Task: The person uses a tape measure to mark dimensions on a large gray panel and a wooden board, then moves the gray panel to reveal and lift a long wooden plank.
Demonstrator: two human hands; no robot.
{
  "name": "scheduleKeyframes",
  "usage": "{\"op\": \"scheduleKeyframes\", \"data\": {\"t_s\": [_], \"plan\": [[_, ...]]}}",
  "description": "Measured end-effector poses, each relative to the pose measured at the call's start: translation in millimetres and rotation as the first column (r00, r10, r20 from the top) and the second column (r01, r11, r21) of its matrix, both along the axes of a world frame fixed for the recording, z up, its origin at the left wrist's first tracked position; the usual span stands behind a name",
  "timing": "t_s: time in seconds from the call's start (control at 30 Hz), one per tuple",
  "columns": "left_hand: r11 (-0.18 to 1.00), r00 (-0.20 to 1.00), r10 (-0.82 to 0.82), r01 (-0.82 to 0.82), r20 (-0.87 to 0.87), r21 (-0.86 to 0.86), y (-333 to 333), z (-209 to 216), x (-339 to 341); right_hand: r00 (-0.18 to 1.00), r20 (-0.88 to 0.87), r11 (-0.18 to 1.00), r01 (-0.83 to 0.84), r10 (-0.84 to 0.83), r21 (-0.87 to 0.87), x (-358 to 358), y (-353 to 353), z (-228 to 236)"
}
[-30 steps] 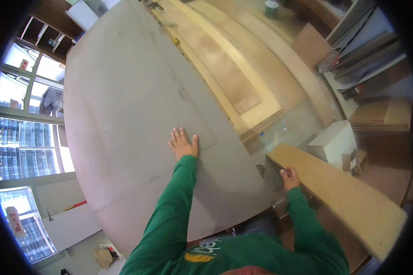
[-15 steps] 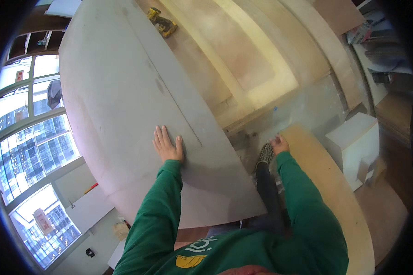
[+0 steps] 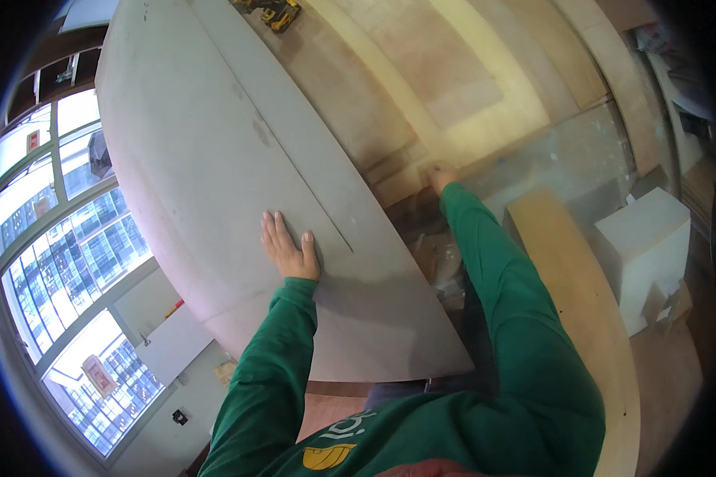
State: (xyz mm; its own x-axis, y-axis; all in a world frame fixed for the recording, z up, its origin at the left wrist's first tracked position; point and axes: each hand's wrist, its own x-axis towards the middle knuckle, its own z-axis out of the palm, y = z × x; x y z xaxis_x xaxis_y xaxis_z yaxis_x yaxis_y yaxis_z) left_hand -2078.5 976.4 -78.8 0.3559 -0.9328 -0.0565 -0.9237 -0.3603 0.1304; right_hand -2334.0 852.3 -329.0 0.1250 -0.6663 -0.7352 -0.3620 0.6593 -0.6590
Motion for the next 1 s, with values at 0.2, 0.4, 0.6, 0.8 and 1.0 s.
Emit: {"op": "scheduleKeyframes", "data": {"t_s": [0.2,0.4,0.6,0.8,1.0], "plan": [[1.0,1.0,-0.017,0.017,-0.002,-0.01,-3.9,-3.9,1.4,0.997,-0.077,0.998,-0.02,0.015,-0.053,39.6,-14.6,-30.4],[0.999,0.998,-0.052,0.051,-0.027,-0.016,-6.2,-1.9,1.1,0.943,-0.009,0.898,0.315,-0.334,-0.307,83.5,-15.9,-74.5],[0.999,0.999,-0.001,0.0,0.036,0.053,1.7,6.0,3.5,0.865,0.2,0.885,0.427,-0.46,0.187,102.6,-34.6,-28.3],[0.998,1.0,-0.015,0.014,0.016,0.064,-7.0,10.2,5.8,0.935,-0.046,0.92,0.335,-0.351,-0.203,103.5,-25.6,-97.1],[0.997,0.999,0.023,-0.025,0.028,0.072,-0.7,8.8,6.4,0.932,0.034,0.929,0.362,-0.361,-0.078,104.1,-30.6,-88.0]]}}
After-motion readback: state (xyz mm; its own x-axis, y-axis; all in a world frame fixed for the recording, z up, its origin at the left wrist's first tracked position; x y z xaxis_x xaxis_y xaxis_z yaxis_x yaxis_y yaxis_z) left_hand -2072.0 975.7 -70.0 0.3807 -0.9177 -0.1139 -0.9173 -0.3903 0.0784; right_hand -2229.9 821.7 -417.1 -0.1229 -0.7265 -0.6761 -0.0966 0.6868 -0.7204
